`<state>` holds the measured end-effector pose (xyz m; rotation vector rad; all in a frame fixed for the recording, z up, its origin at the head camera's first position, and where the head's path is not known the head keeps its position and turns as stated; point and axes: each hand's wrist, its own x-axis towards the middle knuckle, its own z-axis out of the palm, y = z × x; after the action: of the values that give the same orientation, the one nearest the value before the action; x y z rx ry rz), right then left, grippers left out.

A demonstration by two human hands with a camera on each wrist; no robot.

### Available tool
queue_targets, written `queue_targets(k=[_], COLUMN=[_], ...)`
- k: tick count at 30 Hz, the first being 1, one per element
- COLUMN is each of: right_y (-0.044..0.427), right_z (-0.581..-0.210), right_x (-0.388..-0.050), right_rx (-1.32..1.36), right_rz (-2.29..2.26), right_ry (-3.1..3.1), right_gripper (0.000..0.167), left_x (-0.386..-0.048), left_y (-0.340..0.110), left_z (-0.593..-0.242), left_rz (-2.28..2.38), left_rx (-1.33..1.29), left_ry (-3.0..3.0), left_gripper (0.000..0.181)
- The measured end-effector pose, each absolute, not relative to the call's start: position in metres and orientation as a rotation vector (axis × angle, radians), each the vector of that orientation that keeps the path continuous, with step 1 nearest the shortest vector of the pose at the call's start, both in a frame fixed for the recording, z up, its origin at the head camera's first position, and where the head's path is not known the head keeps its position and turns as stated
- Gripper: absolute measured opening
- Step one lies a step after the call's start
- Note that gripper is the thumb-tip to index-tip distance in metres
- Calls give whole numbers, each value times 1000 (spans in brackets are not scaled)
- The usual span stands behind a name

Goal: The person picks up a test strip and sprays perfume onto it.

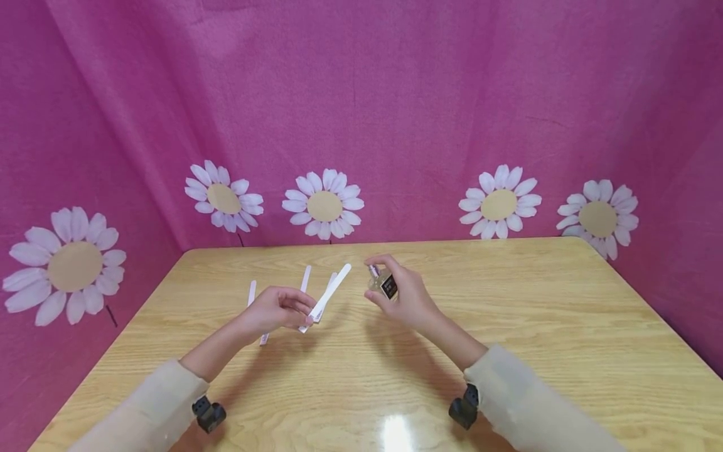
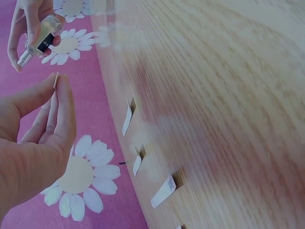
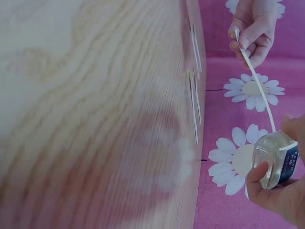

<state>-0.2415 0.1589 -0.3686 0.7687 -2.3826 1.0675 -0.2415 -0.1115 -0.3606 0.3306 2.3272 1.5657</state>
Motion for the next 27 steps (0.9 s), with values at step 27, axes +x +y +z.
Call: queue_targets(k=[27], right_y=[159], right_z=[-371], right_x=[-228], right_rx=[730], right_rz=[1046], right_ry=[-2290], right_gripper=[50], left_x=[-243], left_y=[-116], left_z=[-364], left_rz=[1639], left_rx=[317], left_ry=[2272], left_gripper=[32])
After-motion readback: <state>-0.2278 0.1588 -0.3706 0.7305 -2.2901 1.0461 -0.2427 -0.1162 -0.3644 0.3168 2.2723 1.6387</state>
